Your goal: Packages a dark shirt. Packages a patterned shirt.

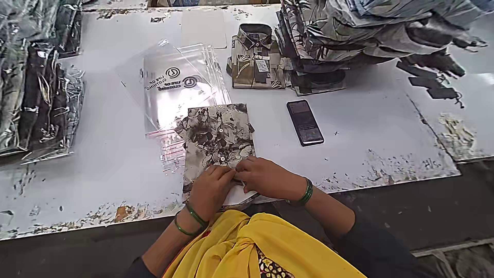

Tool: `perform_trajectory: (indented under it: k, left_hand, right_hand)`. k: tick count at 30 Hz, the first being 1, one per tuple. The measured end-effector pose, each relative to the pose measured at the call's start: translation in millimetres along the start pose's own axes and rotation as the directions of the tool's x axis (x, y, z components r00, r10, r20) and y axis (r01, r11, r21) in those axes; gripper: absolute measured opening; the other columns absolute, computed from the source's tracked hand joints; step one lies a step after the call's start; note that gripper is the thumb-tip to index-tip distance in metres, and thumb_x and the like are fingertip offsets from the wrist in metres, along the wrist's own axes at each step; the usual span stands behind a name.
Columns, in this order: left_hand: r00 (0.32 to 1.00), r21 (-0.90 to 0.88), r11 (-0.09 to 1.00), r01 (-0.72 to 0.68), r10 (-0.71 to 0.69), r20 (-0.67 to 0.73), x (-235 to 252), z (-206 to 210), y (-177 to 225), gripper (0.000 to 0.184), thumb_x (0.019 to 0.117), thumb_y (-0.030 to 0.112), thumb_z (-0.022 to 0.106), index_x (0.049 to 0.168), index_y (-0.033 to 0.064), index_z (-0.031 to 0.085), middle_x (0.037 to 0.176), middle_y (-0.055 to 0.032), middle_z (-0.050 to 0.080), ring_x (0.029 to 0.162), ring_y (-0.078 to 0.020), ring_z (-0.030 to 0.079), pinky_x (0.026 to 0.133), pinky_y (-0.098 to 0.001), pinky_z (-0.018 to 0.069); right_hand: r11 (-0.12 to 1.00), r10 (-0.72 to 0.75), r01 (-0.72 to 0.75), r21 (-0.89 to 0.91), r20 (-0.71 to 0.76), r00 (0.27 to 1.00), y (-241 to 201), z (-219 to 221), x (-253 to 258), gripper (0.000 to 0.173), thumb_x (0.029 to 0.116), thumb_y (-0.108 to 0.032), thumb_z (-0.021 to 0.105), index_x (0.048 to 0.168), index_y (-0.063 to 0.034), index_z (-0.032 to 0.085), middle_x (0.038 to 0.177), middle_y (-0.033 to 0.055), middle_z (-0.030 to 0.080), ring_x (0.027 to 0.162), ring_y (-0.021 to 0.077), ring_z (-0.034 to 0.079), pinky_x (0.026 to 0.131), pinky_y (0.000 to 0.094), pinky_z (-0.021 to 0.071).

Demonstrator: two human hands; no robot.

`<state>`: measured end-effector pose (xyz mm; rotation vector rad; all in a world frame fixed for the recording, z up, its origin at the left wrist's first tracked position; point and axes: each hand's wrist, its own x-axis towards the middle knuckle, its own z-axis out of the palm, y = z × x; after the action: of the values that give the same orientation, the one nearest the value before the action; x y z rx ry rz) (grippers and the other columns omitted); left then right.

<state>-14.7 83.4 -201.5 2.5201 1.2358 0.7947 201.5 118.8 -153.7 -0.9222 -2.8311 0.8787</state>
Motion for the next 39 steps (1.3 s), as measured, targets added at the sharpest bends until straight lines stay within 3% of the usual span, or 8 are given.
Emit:
perform_trajectory:
  k: [5, 8, 12, 15, 20, 25, 29, 39]
  left_hand:
    - [1.000, -0.059, 0.998, -0.028, 0.028, -0.007, -8, -1, -12, 0.023, 0.0926, 0.021, 0.065, 0.104, 0.0077, 0.079, 0.108, -0.0080, 0.078, 0.101, -0.0276, 0.074, 0.088, -0.0391, 0.0594]
    - [0.999, -0.091, 0.995, -0.047, 0.047, -0.001, -11, -2, -17, 0.024, 0.0915, 0.014, 0.062, 0.106, 0.0072, 0.080, 0.110, -0.0077, 0.078, 0.104, -0.0268, 0.074, 0.093, -0.0380, 0.0577]
    - [0.998, -0.017, 0.998, -0.055, 0.056, 0.030, -5, -4, -13, 0.029, 0.0873, 0.011, 0.059, 0.107, 0.0122, 0.080, 0.105, -0.0066, 0.077, 0.097, -0.0284, 0.073, 0.078, -0.0399, 0.0603]
    - [0.999, 0.040, 0.998, -0.038, 0.037, 0.017, 0, -1, -6, 0.027, 0.0864, 0.013, 0.059, 0.103, 0.0149, 0.080, 0.098, -0.0065, 0.076, 0.090, -0.0286, 0.073, 0.067, -0.0396, 0.0595]
    - [1.000, -0.015, 1.000, -0.010, 0.010, -0.015, 1, 2, -11, 0.021, 0.0888, 0.017, 0.061, 0.094, 0.0130, 0.081, 0.094, -0.0064, 0.077, 0.091, -0.0271, 0.074, 0.069, -0.0398, 0.0599]
    - [1.000, -0.073, 0.997, 0.003, -0.004, -0.006, 1, 3, -17, 0.022, 0.0894, 0.020, 0.060, 0.094, 0.0144, 0.081, 0.095, -0.0053, 0.077, 0.092, -0.0267, 0.073, 0.071, -0.0396, 0.0587]
    - [0.999, -0.107, 0.994, 0.026, -0.023, 0.030, 3, 0, -17, 0.022, 0.0874, 0.019, 0.061, 0.095, 0.0136, 0.081, 0.095, -0.0060, 0.076, 0.091, -0.0281, 0.072, 0.070, -0.0419, 0.0579]
    - [0.995, -0.145, 0.989, 0.031, -0.017, 0.097, 7, -3, -18, 0.019, 0.0878, 0.017, 0.064, 0.094, 0.0117, 0.081, 0.098, -0.0100, 0.075, 0.093, -0.0342, 0.070, 0.071, -0.0479, 0.0570]
  right_hand:
    - [0.980, -0.185, 0.179, -0.081, -0.077, 0.980, 13, 5, -3, 0.013, 0.0955, -0.015, 0.068, 0.103, -0.0083, 0.075, 0.103, 0.0166, 0.068, 0.094, 0.0365, 0.066, 0.073, 0.0464, 0.0556]
    - [0.974, -0.196, 0.192, -0.118, -0.019, 0.980, 12, 2, -2, 0.018, 0.0982, -0.012, 0.063, 0.110, -0.0116, 0.077, 0.108, 0.0181, 0.066, 0.095, 0.0374, 0.065, 0.072, 0.0469, 0.0553]
    - [0.968, -0.179, 0.189, -0.166, 0.069, 0.981, 8, -8, 3, 0.015, 0.0984, -0.009, 0.062, 0.106, -0.0044, 0.074, 0.104, 0.0197, 0.064, 0.091, 0.0381, 0.065, 0.065, 0.0465, 0.0548]
    - [0.972, -0.168, 0.193, -0.134, 0.180, 0.969, 5, -19, 10, 0.018, 0.0994, -0.002, 0.056, 0.109, -0.0009, 0.071, 0.103, 0.0220, 0.062, 0.093, 0.0406, 0.063, 0.070, 0.0492, 0.0534]
    - [0.922, -0.358, 0.366, -0.123, 0.087, 0.930, 23, -16, 16, 0.017, 0.0941, 0.003, 0.059, 0.098, -0.0028, 0.075, 0.097, 0.0192, 0.066, 0.082, 0.0370, 0.066, 0.064, 0.0480, 0.0538]
    - [0.785, -0.517, 0.496, -0.372, 0.048, 0.855, 20, -7, 11, 0.019, 0.0935, 0.002, 0.056, 0.083, -0.0046, 0.070, 0.096, 0.0131, 0.071, 0.081, 0.0295, 0.068, 0.065, 0.0428, 0.0536]
    - [0.686, -0.518, 0.497, -0.532, 0.122, 0.846, 10, -7, 10, 0.021, 0.0969, 0.000, 0.051, 0.088, 0.0003, 0.071, 0.087, 0.0140, 0.067, 0.074, 0.0285, 0.064, 0.062, 0.0399, 0.0497]
    - [0.660, -0.603, 0.582, -0.475, 0.128, 0.787, 26, -3, 16, 0.016, 0.0961, -0.002, 0.055, 0.090, -0.0052, 0.070, 0.094, 0.0146, 0.069, 0.079, 0.0313, 0.068, 0.061, 0.0421, 0.0532]
